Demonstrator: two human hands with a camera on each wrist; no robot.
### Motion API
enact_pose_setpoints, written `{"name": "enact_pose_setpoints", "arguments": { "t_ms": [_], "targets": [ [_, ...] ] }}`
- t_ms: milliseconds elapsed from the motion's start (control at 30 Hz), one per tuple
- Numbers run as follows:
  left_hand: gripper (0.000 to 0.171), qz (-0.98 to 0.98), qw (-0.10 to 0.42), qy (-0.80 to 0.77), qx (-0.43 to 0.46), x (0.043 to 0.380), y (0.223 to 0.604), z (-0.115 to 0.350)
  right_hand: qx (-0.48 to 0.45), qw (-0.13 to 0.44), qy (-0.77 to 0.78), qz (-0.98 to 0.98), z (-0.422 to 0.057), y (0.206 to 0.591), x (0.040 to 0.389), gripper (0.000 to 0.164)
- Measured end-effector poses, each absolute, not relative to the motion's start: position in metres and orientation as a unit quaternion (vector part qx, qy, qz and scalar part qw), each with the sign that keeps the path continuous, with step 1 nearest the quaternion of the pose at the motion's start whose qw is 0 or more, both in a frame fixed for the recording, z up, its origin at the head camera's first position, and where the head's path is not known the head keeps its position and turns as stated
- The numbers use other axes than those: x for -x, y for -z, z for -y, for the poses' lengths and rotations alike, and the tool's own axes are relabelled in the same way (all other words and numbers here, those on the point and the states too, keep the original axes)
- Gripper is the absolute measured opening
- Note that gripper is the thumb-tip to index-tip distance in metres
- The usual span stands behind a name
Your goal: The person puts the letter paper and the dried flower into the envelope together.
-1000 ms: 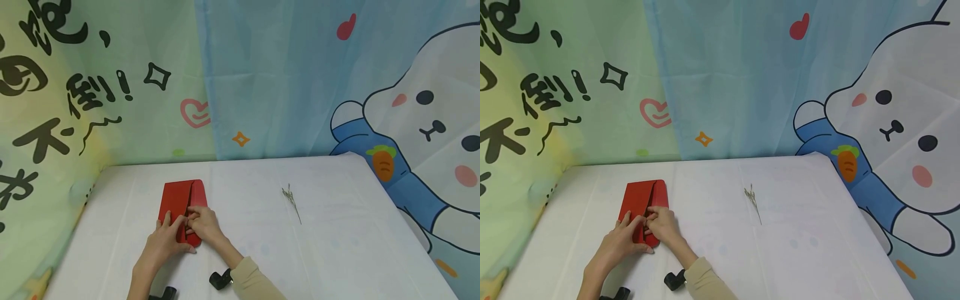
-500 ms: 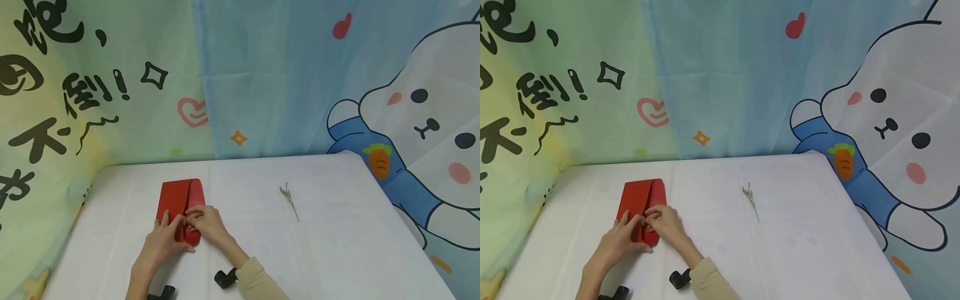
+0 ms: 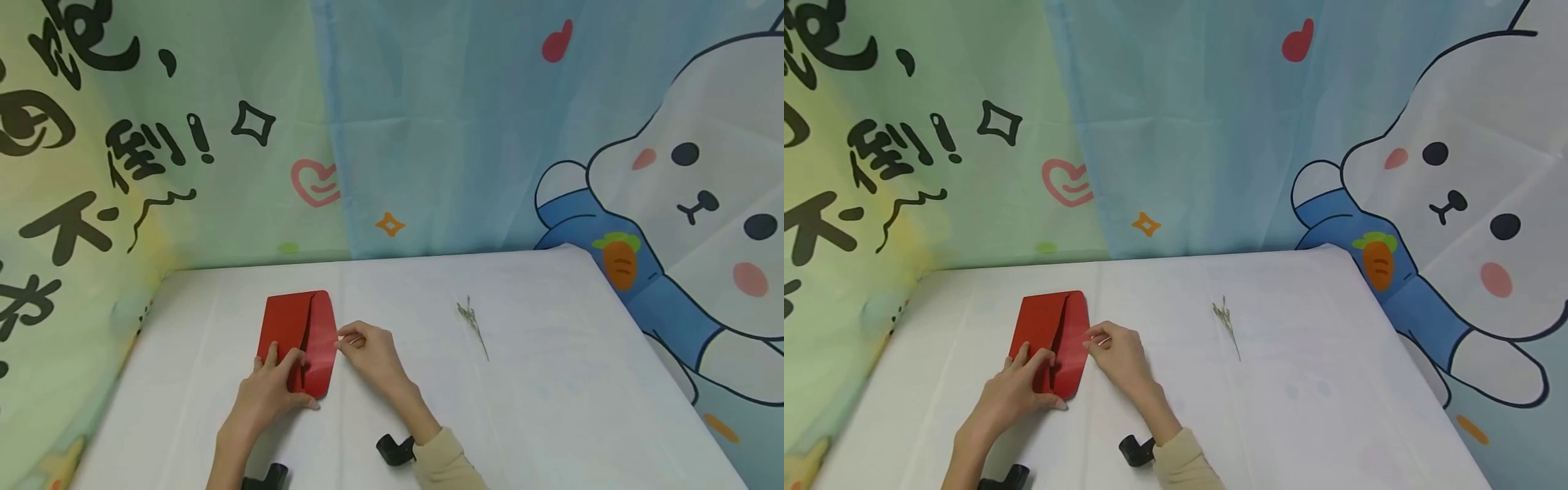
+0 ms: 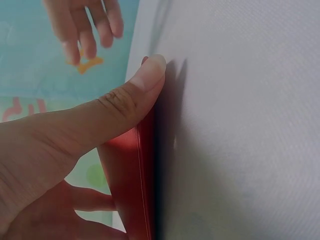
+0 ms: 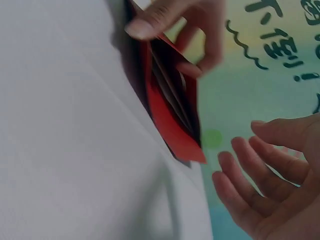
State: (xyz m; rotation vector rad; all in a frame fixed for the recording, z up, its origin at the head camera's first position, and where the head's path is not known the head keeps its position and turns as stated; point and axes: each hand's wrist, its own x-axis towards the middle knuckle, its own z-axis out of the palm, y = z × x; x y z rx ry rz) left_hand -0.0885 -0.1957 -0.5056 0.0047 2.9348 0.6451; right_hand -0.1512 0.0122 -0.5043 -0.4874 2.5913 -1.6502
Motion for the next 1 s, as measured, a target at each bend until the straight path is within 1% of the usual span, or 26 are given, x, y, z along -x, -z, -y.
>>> {"name": "enact_pose_setpoints", "arguments": {
  "t_ms": [367, 700, 1000],
  "targets": [
    [0.073, -0.979, 0.061, -0.194, -0.001, 0.087, 0.505, 0.197, 0.141, -0.085, 0.431, -0.887, -0.045, 0.489, 0.157, 0.013],
    [0.073, -0.98, 0.051, -0.194, -0.007, 0.087, 0.506, 0.197, 0.097, -0.094, 0.374, -0.918, -0.074, 0.489, 0.166, 0.017],
    [0.073, -0.978, 0.045, -0.202, -0.005, 0.087, 0.504, 0.198, 0.057, -0.071, 0.363, -0.927, -0.103, 0.493, 0.173, 0.025]
  ]
}}
